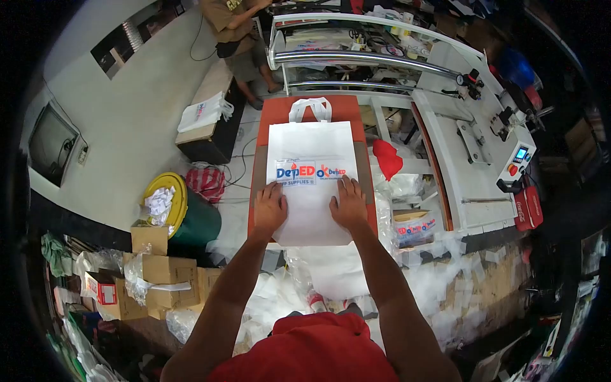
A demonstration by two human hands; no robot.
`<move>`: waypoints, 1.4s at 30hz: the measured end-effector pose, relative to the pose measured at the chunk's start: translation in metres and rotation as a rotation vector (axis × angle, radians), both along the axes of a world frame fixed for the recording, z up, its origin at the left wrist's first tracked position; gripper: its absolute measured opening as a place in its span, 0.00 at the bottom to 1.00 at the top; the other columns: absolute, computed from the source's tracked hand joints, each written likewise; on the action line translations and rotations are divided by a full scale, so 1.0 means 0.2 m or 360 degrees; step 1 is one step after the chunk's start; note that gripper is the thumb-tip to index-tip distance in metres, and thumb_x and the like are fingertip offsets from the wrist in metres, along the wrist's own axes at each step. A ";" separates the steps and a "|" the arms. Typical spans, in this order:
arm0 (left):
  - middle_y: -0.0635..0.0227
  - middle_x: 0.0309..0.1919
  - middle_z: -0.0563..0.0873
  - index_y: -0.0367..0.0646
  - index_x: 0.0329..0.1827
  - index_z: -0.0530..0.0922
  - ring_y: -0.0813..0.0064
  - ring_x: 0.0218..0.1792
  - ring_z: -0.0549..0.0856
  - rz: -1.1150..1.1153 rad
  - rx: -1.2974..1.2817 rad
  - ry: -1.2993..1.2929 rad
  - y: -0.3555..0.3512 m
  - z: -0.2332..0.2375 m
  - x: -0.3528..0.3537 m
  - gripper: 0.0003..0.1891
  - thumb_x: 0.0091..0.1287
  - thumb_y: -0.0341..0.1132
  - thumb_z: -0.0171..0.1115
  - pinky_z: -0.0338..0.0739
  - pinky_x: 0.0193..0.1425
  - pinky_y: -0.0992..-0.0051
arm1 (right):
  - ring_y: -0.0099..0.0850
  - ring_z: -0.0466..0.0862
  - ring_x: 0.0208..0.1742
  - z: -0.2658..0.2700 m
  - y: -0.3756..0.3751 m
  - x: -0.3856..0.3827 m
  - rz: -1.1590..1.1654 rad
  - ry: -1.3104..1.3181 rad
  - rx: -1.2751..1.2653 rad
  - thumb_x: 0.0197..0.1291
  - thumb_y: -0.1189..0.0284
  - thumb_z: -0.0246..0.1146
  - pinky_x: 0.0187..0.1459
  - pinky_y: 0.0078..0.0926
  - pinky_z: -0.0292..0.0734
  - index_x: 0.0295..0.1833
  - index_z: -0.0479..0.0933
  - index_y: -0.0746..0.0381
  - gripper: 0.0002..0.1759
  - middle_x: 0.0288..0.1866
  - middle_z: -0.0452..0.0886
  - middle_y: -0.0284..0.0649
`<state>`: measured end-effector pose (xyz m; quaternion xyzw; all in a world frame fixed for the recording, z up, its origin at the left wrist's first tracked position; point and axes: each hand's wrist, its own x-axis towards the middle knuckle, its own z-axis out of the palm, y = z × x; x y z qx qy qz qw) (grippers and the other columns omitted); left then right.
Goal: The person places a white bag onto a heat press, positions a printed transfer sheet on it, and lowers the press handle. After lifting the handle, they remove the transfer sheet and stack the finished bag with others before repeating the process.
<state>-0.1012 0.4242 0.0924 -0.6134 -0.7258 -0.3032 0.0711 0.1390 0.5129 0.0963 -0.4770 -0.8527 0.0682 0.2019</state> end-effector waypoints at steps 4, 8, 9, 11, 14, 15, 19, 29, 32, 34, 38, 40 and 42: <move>0.58 0.61 0.77 0.39 0.59 0.77 0.51 0.60 0.74 0.0024 0.0028 0.0058 -0.01 -0.02 0.01 0.21 0.63 0.35 0.60 0.72 0.61 0.55 | 0.45 0.59 0.76 0.01 -0.01 0.00 -0.0026 0.0021 -0.0021 0.62 0.61 0.56 0.71 0.49 0.57 0.70 0.66 0.66 0.32 0.75 0.61 0.46; 0.52 0.62 0.76 0.36 0.59 0.77 0.46 0.63 0.72 -0.0025 0.0045 0.0079 0.02 -0.04 -0.01 0.20 0.64 0.35 0.59 0.69 0.67 0.54 | 0.45 0.59 0.75 -0.01 -0.01 0.01 -0.0026 0.0017 0.0021 0.62 0.61 0.57 0.71 0.50 0.57 0.70 0.66 0.66 0.33 0.76 0.60 0.47; 0.52 0.62 0.76 0.36 0.59 0.77 0.46 0.63 0.72 -0.0030 0.0043 0.0082 0.02 -0.05 -0.01 0.20 0.64 0.35 0.59 0.69 0.67 0.54 | 0.45 0.60 0.75 -0.01 -0.02 0.01 -0.0025 0.0030 0.0057 0.62 0.62 0.57 0.71 0.50 0.58 0.70 0.66 0.66 0.33 0.75 0.60 0.47; 0.50 0.62 0.76 0.35 0.59 0.76 0.44 0.64 0.72 -0.0048 0.0028 0.0047 0.02 -0.05 -0.01 0.20 0.65 0.34 0.58 0.68 0.69 0.54 | 0.45 0.60 0.75 0.00 -0.02 0.01 -0.0026 0.0042 0.0093 0.62 0.62 0.58 0.71 0.50 0.58 0.70 0.66 0.67 0.33 0.75 0.60 0.48; 0.50 0.61 0.76 0.34 0.59 0.77 0.44 0.63 0.72 -0.0025 0.0057 0.0061 0.03 -0.05 0.00 0.20 0.65 0.33 0.58 0.68 0.69 0.55 | 0.46 0.60 0.75 0.00 -0.02 0.01 -0.0021 0.0156 0.0073 0.61 0.63 0.59 0.71 0.50 0.58 0.68 0.66 0.68 0.32 0.73 0.62 0.49; 0.50 0.61 0.76 0.34 0.59 0.77 0.44 0.63 0.72 -0.0026 0.0055 0.0058 0.03 -0.05 0.00 0.20 0.65 0.33 0.58 0.68 0.69 0.55 | 0.46 0.60 0.75 0.00 -0.02 0.01 -0.0023 0.0167 0.0070 0.61 0.63 0.59 0.71 0.50 0.58 0.68 0.66 0.68 0.32 0.73 0.63 0.49; 0.51 0.62 0.76 0.36 0.60 0.76 0.44 0.64 0.72 -0.0029 0.0048 0.0082 0.02 -0.05 0.00 0.20 0.66 0.33 0.57 0.67 0.70 0.55 | 0.47 0.60 0.74 0.03 -0.03 0.01 -0.0051 0.0188 0.0005 0.61 0.63 0.59 0.70 0.50 0.59 0.66 0.66 0.69 0.31 0.72 0.63 0.49; 0.56 0.64 0.76 0.39 0.62 0.77 0.44 0.65 0.71 -0.0025 0.0025 0.0102 0.01 -0.04 0.01 0.20 0.67 0.34 0.56 0.65 0.71 0.56 | 0.46 0.61 0.73 0.00 -0.02 0.01 -0.0056 0.0197 0.0009 0.60 0.62 0.59 0.70 0.49 0.58 0.66 0.66 0.70 0.32 0.72 0.62 0.49; 0.56 0.64 0.77 0.39 0.62 0.77 0.44 0.65 0.71 -0.0034 0.0021 0.0110 0.01 -0.03 0.01 0.20 0.67 0.33 0.56 0.65 0.71 0.56 | 0.46 0.61 0.73 0.00 -0.02 0.01 -0.0053 0.0208 0.0032 0.60 0.62 0.60 0.70 0.49 0.59 0.66 0.66 0.70 0.33 0.72 0.62 0.49; 0.56 0.63 0.77 0.39 0.61 0.77 0.44 0.65 0.71 -0.0034 0.0029 0.0098 0.01 -0.03 0.00 0.20 0.67 0.33 0.56 0.65 0.71 0.56 | 0.47 0.61 0.73 0.00 -0.02 0.01 -0.0048 0.0209 0.0017 0.60 0.62 0.60 0.70 0.50 0.59 0.66 0.66 0.71 0.33 0.72 0.62 0.49; 0.56 0.64 0.76 0.40 0.61 0.76 0.45 0.65 0.71 -0.0044 0.0018 0.0089 0.01 -0.04 0.00 0.19 0.68 0.33 0.54 0.65 0.71 0.55 | 0.47 0.62 0.73 -0.03 -0.02 0.01 -0.0042 0.0235 0.0063 0.59 0.62 0.60 0.69 0.50 0.59 0.65 0.66 0.71 0.33 0.71 0.63 0.50; 0.56 0.64 0.76 0.39 0.62 0.76 0.45 0.65 0.71 -0.0053 0.0029 0.0084 0.01 -0.03 0.00 0.19 0.68 0.33 0.55 0.65 0.71 0.55 | 0.48 0.63 0.72 -0.02 -0.01 0.01 -0.0023 0.0278 0.0111 0.59 0.63 0.61 0.68 0.51 0.60 0.65 0.66 0.71 0.33 0.71 0.64 0.50; 0.56 0.64 0.76 0.39 0.62 0.76 0.45 0.65 0.71 -0.0058 0.0039 0.0078 0.01 -0.03 -0.01 0.19 0.68 0.33 0.55 0.65 0.71 0.55 | 0.48 0.63 0.71 -0.01 -0.01 0.01 -0.0031 0.0291 0.0095 0.59 0.63 0.61 0.68 0.50 0.61 0.65 0.67 0.71 0.32 0.70 0.64 0.51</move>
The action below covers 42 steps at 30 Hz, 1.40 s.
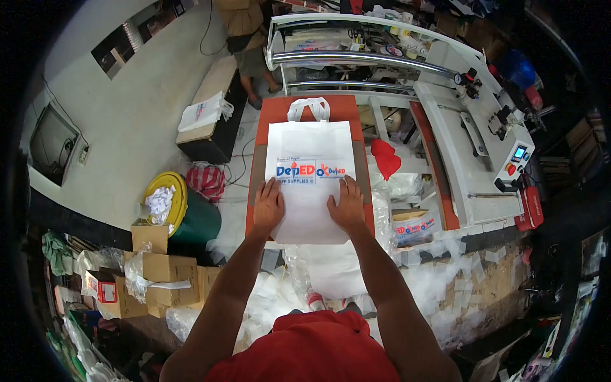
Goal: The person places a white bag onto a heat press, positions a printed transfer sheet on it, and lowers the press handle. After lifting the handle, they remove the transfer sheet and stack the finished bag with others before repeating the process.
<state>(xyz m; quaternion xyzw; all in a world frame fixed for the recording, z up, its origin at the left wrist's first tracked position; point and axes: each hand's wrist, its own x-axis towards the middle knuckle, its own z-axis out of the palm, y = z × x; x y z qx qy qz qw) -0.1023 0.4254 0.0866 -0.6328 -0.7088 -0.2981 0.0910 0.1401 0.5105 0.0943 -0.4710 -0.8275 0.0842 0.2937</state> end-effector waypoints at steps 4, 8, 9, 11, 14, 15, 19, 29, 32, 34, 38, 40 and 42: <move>0.52 0.60 0.79 0.36 0.58 0.77 0.47 0.62 0.74 -0.0027 0.0133 -0.0224 -0.07 0.09 -0.05 0.18 0.66 0.32 0.56 0.67 0.68 0.57 | 0.50 0.70 0.66 0.14 0.04 0.05 -0.0011 0.0142 0.0091 0.59 0.65 0.63 0.66 0.45 0.64 0.62 0.71 0.69 0.28 0.64 0.71 0.52; 0.50 0.56 0.79 0.36 0.58 0.75 0.51 0.58 0.77 0.0184 0.0558 -0.0423 -0.37 0.16 -0.24 0.17 0.67 0.27 0.55 0.70 0.63 0.59 | 0.48 0.79 0.54 0.38 0.08 0.44 -0.0054 0.0603 0.0399 0.53 0.76 0.68 0.59 0.43 0.71 0.55 0.75 0.64 0.22 0.52 0.79 0.49; 0.50 0.56 0.79 0.36 0.59 0.75 0.52 0.58 0.77 0.0283 0.0645 -0.0451 -0.49 0.12 -0.32 0.17 0.67 0.26 0.55 0.71 0.62 0.60 | 0.47 0.78 0.53 0.39 0.13 0.65 -0.0229 0.0418 0.0520 0.52 0.77 0.68 0.57 0.44 0.72 0.53 0.76 0.64 0.20 0.50 0.80 0.49; 0.51 0.55 0.80 0.36 0.59 0.74 0.52 0.57 0.77 0.0627 0.0436 -0.0587 -0.78 0.07 -0.39 0.18 0.66 0.23 0.53 0.72 0.59 0.60 | 0.49 0.78 0.50 0.47 0.23 1.10 -0.0450 0.0204 0.0694 0.56 0.73 0.65 0.54 0.45 0.72 0.50 0.76 0.65 0.16 0.47 0.79 0.48; 0.51 0.51 0.81 0.36 0.57 0.75 0.49 0.52 0.79 0.0833 0.0279 -0.0427 -1.26 -0.36 -0.54 0.16 0.65 0.25 0.53 0.74 0.56 0.59 | 0.51 0.75 0.59 0.65 0.40 1.63 -0.1118 -0.0077 0.1017 0.61 0.66 0.63 0.60 0.47 0.68 0.54 0.75 0.67 0.20 0.57 0.77 0.53; 0.51 0.51 0.82 0.36 0.56 0.75 0.48 0.51 0.80 0.0847 0.0196 -0.0531 -1.44 -0.54 -0.57 0.16 0.65 0.26 0.53 0.75 0.56 0.58 | 0.50 0.75 0.61 0.67 0.46 1.79 -0.1264 -0.0252 0.1006 0.61 0.65 0.63 0.61 0.47 0.68 0.56 0.75 0.67 0.22 0.58 0.77 0.53; 0.50 0.49 0.83 0.37 0.52 0.77 0.46 0.51 0.81 0.1057 -0.0625 -0.0409 -2.03 -0.66 -0.31 0.14 0.64 0.29 0.53 0.75 0.55 0.56 | 0.49 0.76 0.60 0.61 0.63 2.16 -0.0929 -0.0835 0.0506 0.62 0.61 0.61 0.62 0.52 0.66 0.58 0.73 0.66 0.24 0.56 0.78 0.54; 0.54 0.39 0.88 0.41 0.41 0.85 0.53 0.45 0.86 0.1047 -0.1527 -0.1232 -2.68 -1.02 -0.05 0.17 0.65 0.46 0.55 0.79 0.53 0.62 | 0.62 0.79 0.52 0.70 0.70 2.12 -0.1224 -0.0624 0.0078 0.57 0.67 0.55 0.56 0.56 0.73 0.49 0.71 0.66 0.17 0.50 0.79 0.63; 0.54 0.39 0.88 0.42 0.39 0.85 0.54 0.45 0.87 0.1029 -0.1649 -0.1299 -2.78 -1.26 -0.10 0.17 0.64 0.47 0.55 0.79 0.51 0.62 | 0.58 0.81 0.49 0.78 0.52 1.94 -0.1124 -0.0605 0.0061 0.61 0.70 0.53 0.50 0.55 0.76 0.52 0.69 0.64 0.15 0.50 0.79 0.61; 0.55 0.39 0.88 0.42 0.38 0.84 0.53 0.44 0.86 0.1074 -0.1730 -0.1360 -2.67 -1.24 -0.08 0.17 0.65 0.46 0.55 0.79 0.51 0.62 | 0.57 0.81 0.47 0.75 0.48 1.86 -0.0998 -0.0504 0.0136 0.60 0.71 0.55 0.48 0.54 0.76 0.51 0.69 0.63 0.14 0.49 0.80 0.58; 0.74 0.13 0.71 0.49 0.19 0.72 0.78 0.15 0.72 0.0637 -0.1166 -0.0860 -2.48 -1.26 0.04 0.14 0.65 0.36 0.54 0.67 0.20 0.70 | 0.51 0.82 0.41 0.79 0.35 1.63 -0.0619 -0.0344 0.0260 0.58 0.71 0.63 0.41 0.50 0.76 0.48 0.71 0.58 0.13 0.43 0.82 0.48; 0.54 0.35 0.87 0.44 0.33 0.83 0.52 0.38 0.86 0.0832 -0.1426 -0.1153 -2.29 -1.23 0.12 0.13 0.65 0.41 0.52 0.79 0.45 0.60 | 0.44 0.81 0.43 0.88 0.21 1.47 -0.0377 -0.0354 0.0375 0.57 0.65 0.67 0.46 0.48 0.71 0.46 0.76 0.56 0.13 0.38 0.83 0.39; 0.53 0.38 0.86 0.46 0.35 0.83 0.49 0.39 0.85 0.0696 -0.1450 -0.1147 -2.03 -0.92 0.32 0.12 0.65 0.41 0.54 0.80 0.45 0.57 | 0.36 0.79 0.46 0.92 0.21 1.39 -0.0138 -0.0295 0.0787 0.55 0.55 0.70 0.55 0.47 0.61 0.39 0.82 0.55 0.15 0.32 0.83 0.30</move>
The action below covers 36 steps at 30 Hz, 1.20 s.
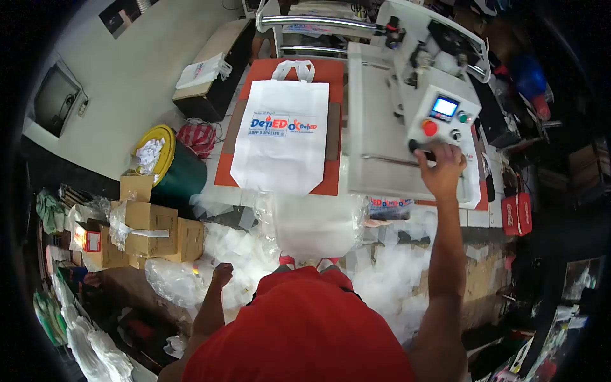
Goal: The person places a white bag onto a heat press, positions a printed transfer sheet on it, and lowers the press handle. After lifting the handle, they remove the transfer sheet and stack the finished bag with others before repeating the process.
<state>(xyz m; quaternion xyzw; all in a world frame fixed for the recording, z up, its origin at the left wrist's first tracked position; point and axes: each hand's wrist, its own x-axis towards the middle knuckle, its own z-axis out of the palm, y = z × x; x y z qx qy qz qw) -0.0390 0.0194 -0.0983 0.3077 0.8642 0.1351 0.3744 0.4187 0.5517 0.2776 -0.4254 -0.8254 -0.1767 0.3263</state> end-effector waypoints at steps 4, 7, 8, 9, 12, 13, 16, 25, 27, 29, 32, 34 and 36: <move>0.52 0.39 0.86 0.46 0.36 0.83 0.48 0.44 0.85 0.0258 0.0141 -0.0013 0.01 -0.21 0.15 0.12 0.65 0.41 0.55 0.80 0.49 0.58 | 0.40 0.81 0.37 -0.12 0.05 -0.13 0.0353 0.0153 -0.0371 0.56 0.52 0.69 0.52 0.43 0.66 0.31 0.81 0.57 0.18 0.30 0.82 0.37; 0.52 0.41 0.87 0.46 0.38 0.84 0.49 0.47 0.85 0.0097 0.0159 0.0177 0.00 -0.10 0.33 0.13 0.65 0.42 0.55 0.80 0.53 0.59 | 0.39 0.81 0.35 -0.12 0.00 -0.36 0.0566 0.0146 -0.0347 0.60 0.55 0.66 0.51 0.43 0.66 0.30 0.80 0.58 0.17 0.28 0.83 0.38; 0.51 0.43 0.87 0.46 0.41 0.85 0.49 0.49 0.84 0.0185 0.0212 0.0188 -0.05 -0.16 0.38 0.14 0.64 0.44 0.56 0.79 0.56 0.59 | 0.39 0.81 0.35 -0.12 -0.01 -0.43 0.0597 0.0147 -0.0336 0.60 0.55 0.66 0.51 0.43 0.66 0.30 0.80 0.58 0.17 0.28 0.83 0.38; 0.51 0.43 0.87 0.46 0.41 0.85 0.49 0.49 0.84 0.0217 0.0219 0.0195 -0.11 -0.22 0.44 0.14 0.64 0.44 0.56 0.79 0.56 0.59 | 0.39 0.81 0.36 -0.12 -0.04 -0.51 0.0653 0.0159 -0.0332 0.61 0.57 0.65 0.52 0.42 0.66 0.31 0.80 0.59 0.16 0.30 0.83 0.38; 0.65 0.29 0.88 0.45 0.39 0.84 0.70 0.29 0.88 0.0594 0.0164 0.0136 -0.21 -0.28 0.66 0.07 0.61 0.34 0.60 0.83 0.36 0.70 | 0.39 0.82 0.38 -0.13 -0.09 -0.70 0.0820 0.0223 -0.0366 0.63 0.60 0.63 0.52 0.42 0.65 0.34 0.80 0.59 0.14 0.33 0.84 0.38; 0.49 0.41 0.87 0.47 0.39 0.86 0.48 0.46 0.86 0.0671 0.0057 -0.0057 -0.23 -0.20 0.74 0.13 0.63 0.44 0.58 0.81 0.52 0.59 | 0.39 0.83 0.40 -0.13 -0.12 -0.75 0.0894 0.0269 -0.0408 0.64 0.61 0.62 0.53 0.42 0.65 0.36 0.81 0.59 0.13 0.34 0.85 0.38; 0.51 0.43 0.87 0.48 0.39 0.86 0.51 0.48 0.86 0.0702 -0.0100 -0.0120 -0.39 -0.26 0.89 0.13 0.61 0.45 0.60 0.81 0.53 0.61 | 0.41 0.82 0.47 -0.16 -0.17 -0.90 0.1000 0.0242 -0.0424 0.66 0.66 0.59 0.56 0.41 0.66 0.44 0.80 0.60 0.10 0.41 0.85 0.42; 0.55 0.44 0.87 0.49 0.39 0.86 0.55 0.47 0.86 0.1017 -0.0045 -0.0217 -0.74 -0.22 1.11 0.10 0.60 0.40 0.61 0.80 0.53 0.61 | 0.44 0.77 0.59 -0.13 -0.29 -1.22 0.1122 0.0049 -0.0522 0.66 0.71 0.55 0.63 0.45 0.64 0.57 0.75 0.62 0.16 0.53 0.81 0.48; 0.59 0.40 0.87 0.47 0.36 0.85 0.57 0.44 0.86 0.1028 -0.0071 -0.0284 -0.80 -0.21 1.16 0.07 0.58 0.35 0.60 0.80 0.50 0.59 | 0.43 0.77 0.59 -0.14 -0.31 -1.24 0.1114 0.0078 -0.0397 0.63 0.71 0.57 0.64 0.44 0.64 0.56 0.76 0.65 0.17 0.52 0.81 0.48; 0.61 0.39 0.87 0.47 0.37 0.84 0.59 0.44 0.86 0.1080 -0.0073 -0.0343 -0.86 -0.21 1.20 0.07 0.57 0.35 0.62 0.80 0.46 0.61 | 0.45 0.77 0.58 -0.12 -0.37 -1.17 0.1194 0.0276 -0.0291 0.62 0.71 0.58 0.62 0.44 0.67 0.56 0.76 0.65 0.18 0.52 0.81 0.48; 0.64 0.38 0.86 0.48 0.40 0.82 0.62 0.44 0.85 0.1297 -0.0076 -0.0637 -0.94 -0.23 1.28 0.09 0.56 0.35 0.64 0.80 0.39 0.64 | 0.47 0.78 0.56 -0.12 -0.51 -0.86 0.1143 0.0460 -0.0423 0.61 0.72 0.60 0.58 0.44 0.73 0.54 0.77 0.64 0.16 0.50 0.81 0.49; 0.65 0.37 0.86 0.48 0.41 0.81 0.64 0.44 0.84 0.1501 -0.0137 -0.0950 -0.99 -0.26 1.34 0.11 0.55 0.35 0.66 0.81 0.35 0.65 | 0.48 0.79 0.51 -0.18 -0.56 -0.56 0.1012 0.0484 -0.0657 0.59 0.74 0.61 0.53 0.42 0.76 0.50 0.78 0.64 0.13 0.47 0.82 0.49; 0.67 0.36 0.84 0.49 0.43 0.80 0.66 0.41 0.84 0.1516 -0.0233 -0.1115 -0.95 -0.25 1.37 0.11 0.57 0.36 0.65 0.79 0.31 0.67 | 0.47 0.82 0.47 -0.29 -0.53 -0.22 0.0836 0.0574 -0.0754 0.59 0.75 0.62 0.49 0.39 0.78 0.45 0.79 0.64 0.09 0.43 0.83 0.48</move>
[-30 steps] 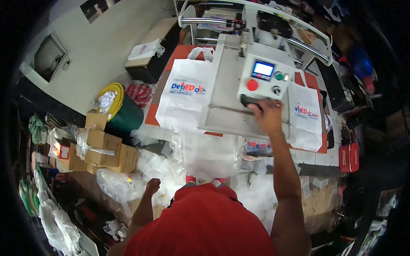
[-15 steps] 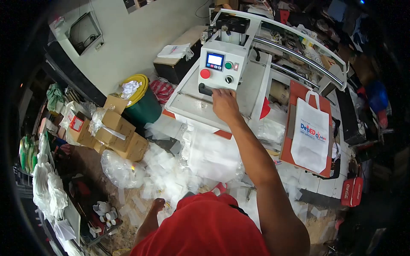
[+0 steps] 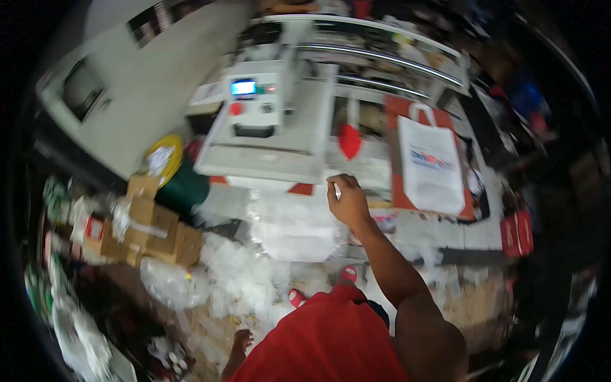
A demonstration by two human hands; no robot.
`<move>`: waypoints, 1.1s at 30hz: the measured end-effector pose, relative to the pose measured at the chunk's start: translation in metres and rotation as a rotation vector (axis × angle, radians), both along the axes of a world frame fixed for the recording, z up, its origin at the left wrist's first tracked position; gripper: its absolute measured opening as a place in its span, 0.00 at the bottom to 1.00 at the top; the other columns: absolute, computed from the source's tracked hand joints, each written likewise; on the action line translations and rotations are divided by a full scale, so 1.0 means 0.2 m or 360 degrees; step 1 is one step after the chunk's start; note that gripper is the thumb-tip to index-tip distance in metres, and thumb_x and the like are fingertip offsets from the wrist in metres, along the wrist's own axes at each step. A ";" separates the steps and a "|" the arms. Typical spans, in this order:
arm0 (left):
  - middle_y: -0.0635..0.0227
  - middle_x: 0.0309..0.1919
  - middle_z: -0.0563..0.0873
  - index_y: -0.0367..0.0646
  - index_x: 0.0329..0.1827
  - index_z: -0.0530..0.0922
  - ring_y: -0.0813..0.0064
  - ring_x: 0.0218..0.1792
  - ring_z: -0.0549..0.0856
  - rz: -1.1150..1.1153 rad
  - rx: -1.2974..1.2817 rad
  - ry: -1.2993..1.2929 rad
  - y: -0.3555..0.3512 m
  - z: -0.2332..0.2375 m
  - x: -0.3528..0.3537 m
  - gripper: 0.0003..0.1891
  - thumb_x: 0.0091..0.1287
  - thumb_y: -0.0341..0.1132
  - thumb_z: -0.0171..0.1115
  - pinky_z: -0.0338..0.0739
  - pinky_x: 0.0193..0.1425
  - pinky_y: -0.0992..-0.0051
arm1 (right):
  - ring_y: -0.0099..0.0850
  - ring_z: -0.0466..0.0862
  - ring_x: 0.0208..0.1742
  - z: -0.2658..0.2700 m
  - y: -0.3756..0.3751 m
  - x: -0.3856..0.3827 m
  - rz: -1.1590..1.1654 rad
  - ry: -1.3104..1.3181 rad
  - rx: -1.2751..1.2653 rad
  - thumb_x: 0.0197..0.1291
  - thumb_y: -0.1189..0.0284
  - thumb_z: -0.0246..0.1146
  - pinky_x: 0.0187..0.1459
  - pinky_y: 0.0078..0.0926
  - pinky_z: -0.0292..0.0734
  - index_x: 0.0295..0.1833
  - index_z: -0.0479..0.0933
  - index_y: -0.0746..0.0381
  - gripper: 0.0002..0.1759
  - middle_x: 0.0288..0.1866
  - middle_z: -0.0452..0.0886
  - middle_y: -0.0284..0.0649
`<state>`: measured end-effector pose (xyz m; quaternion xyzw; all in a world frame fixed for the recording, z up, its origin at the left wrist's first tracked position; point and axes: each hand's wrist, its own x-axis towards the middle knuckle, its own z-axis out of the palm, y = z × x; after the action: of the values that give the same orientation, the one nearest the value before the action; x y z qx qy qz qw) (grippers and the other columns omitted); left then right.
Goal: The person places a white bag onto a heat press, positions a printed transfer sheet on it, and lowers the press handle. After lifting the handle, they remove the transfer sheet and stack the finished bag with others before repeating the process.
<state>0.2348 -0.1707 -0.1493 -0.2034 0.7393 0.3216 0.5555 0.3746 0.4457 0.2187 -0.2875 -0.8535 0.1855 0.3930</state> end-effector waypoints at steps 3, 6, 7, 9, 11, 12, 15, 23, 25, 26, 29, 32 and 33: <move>0.69 0.33 0.81 0.48 0.45 0.76 0.68 0.32 0.83 -0.0253 0.0073 -0.0065 0.20 0.08 0.06 0.09 0.64 0.37 0.60 0.76 0.25 0.67 | 0.43 0.85 0.39 -0.24 0.17 0.53 -0.0309 0.0063 -0.0211 0.60 0.77 0.61 0.41 0.33 0.80 0.42 0.80 0.65 0.06 0.39 0.84 0.47; 0.70 0.29 0.79 0.48 0.44 0.75 0.70 0.25 0.81 -0.0315 0.0009 0.0065 0.49 0.11 0.09 0.06 0.68 0.37 0.56 0.74 0.22 0.69 | 0.44 0.85 0.32 -0.37 0.40 1.02 -0.0642 0.0086 -0.0268 0.59 0.78 0.60 0.36 0.36 0.81 0.37 0.79 0.66 0.03 0.33 0.83 0.48; 0.71 0.26 0.78 0.48 0.41 0.76 0.72 0.20 0.79 -0.0289 -0.0050 0.0167 0.59 0.13 0.10 0.06 0.70 0.38 0.54 0.72 0.20 0.70 | 0.44 0.85 0.31 -0.39 0.50 1.16 -0.0696 0.0051 -0.0162 0.59 0.78 0.60 0.34 0.35 0.81 0.37 0.79 0.66 0.04 0.32 0.83 0.49; 0.70 0.17 0.75 0.47 0.29 0.78 0.74 0.15 0.77 -0.0309 0.0150 0.0284 0.79 0.13 0.08 0.10 0.69 0.36 0.53 0.69 0.16 0.76 | 0.45 0.84 0.32 -0.40 0.74 1.39 -0.0814 -0.0005 -0.0131 0.58 0.78 0.60 0.35 0.37 0.80 0.36 0.80 0.67 0.04 0.32 0.83 0.50; 0.66 0.28 0.84 0.43 0.38 0.81 0.74 0.22 0.84 -0.0290 0.0381 0.0416 0.95 0.03 0.07 0.07 0.67 0.34 0.57 0.73 0.17 0.73 | 0.45 0.84 0.33 -0.45 1.05 1.57 -0.0960 -0.0019 -0.0067 0.57 0.77 0.61 0.37 0.38 0.80 0.36 0.81 0.67 0.05 0.33 0.84 0.50; 0.65 0.31 0.85 0.42 0.42 0.81 0.73 0.24 0.85 -0.0365 0.0279 0.0596 1.09 0.13 0.16 0.08 0.66 0.34 0.57 0.76 0.21 0.72 | 0.46 0.85 0.34 -0.48 1.23 1.64 -0.0993 -0.0025 -0.0028 0.57 0.77 0.62 0.38 0.38 0.80 0.37 0.81 0.66 0.05 0.34 0.84 0.51; 0.65 0.36 0.86 0.41 0.49 0.81 0.73 0.27 0.86 -0.0548 0.0250 0.0845 1.43 0.30 0.35 0.12 0.64 0.34 0.59 0.76 0.23 0.74 | 0.44 0.86 0.36 -0.52 1.73 1.77 -0.1026 0.0014 0.0114 0.58 0.74 0.64 0.38 0.37 0.81 0.41 0.83 0.64 0.07 0.33 0.84 0.50; 0.56 0.40 0.88 0.39 0.52 0.81 0.64 0.36 0.89 -0.0877 0.0077 0.0990 1.48 0.35 0.83 0.16 0.62 0.35 0.62 0.83 0.46 0.68 | 0.48 0.85 0.42 -0.72 2.36 1.82 -0.0867 -0.0573 0.0005 0.52 0.72 0.66 0.47 0.42 0.80 0.43 0.84 0.64 0.12 0.39 0.85 0.53; 0.56 0.41 0.88 0.41 0.50 0.81 0.61 0.38 0.89 -0.0825 0.0046 0.0881 1.34 0.26 0.89 0.15 0.61 0.36 0.61 0.82 0.50 0.66 | 0.48 0.86 0.42 -0.68 2.39 1.82 -0.0747 -0.0485 -0.0403 0.51 0.72 0.65 0.47 0.41 0.80 0.38 0.84 0.64 0.09 0.40 0.85 0.52; 0.57 0.37 0.89 0.42 0.46 0.83 0.61 0.37 0.89 -0.0930 0.0062 0.0948 1.27 0.21 0.92 0.12 0.61 0.35 0.61 0.82 0.47 0.66 | 0.47 0.85 0.39 -0.68 2.39 1.81 -0.0764 -0.0555 -0.0364 0.50 0.74 0.65 0.46 0.40 0.80 0.33 0.82 0.63 0.06 0.36 0.85 0.50; 0.59 0.31 0.88 0.43 0.41 0.84 0.64 0.35 0.89 -0.0995 -0.0182 0.0563 1.20 0.20 0.96 0.10 0.60 0.34 0.61 0.83 0.43 0.67 | 0.46 0.84 0.38 -0.58 2.27 1.79 -0.0660 -0.0523 -0.0007 0.47 0.76 0.65 0.44 0.40 0.80 0.27 0.80 0.62 0.02 0.32 0.83 0.48; 0.60 0.28 0.88 0.41 0.39 0.84 0.69 0.31 0.88 -0.0656 -0.0093 0.0513 1.23 0.26 1.03 0.09 0.60 0.34 0.61 0.83 0.38 0.68 | 0.47 0.82 0.41 -0.50 1.92 1.68 -0.0500 -0.0454 -0.0218 0.44 0.76 0.65 0.45 0.42 0.78 0.33 0.77 0.62 0.07 0.35 0.82 0.48; 0.60 0.30 0.88 0.40 0.39 0.84 0.70 0.30 0.88 -0.0722 -0.0136 0.0578 1.26 0.26 1.03 0.09 0.61 0.34 0.60 0.83 0.37 0.68 | 0.48 0.82 0.42 -0.53 1.75 1.63 -0.0358 -0.0426 -0.0227 0.44 0.76 0.65 0.45 0.43 0.78 0.36 0.76 0.62 0.10 0.38 0.82 0.48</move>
<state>0.4400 0.0816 -0.0965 0.0047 0.8661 0.1890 0.4627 0.7015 0.7956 0.1134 -0.4302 -0.8454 0.1606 0.2728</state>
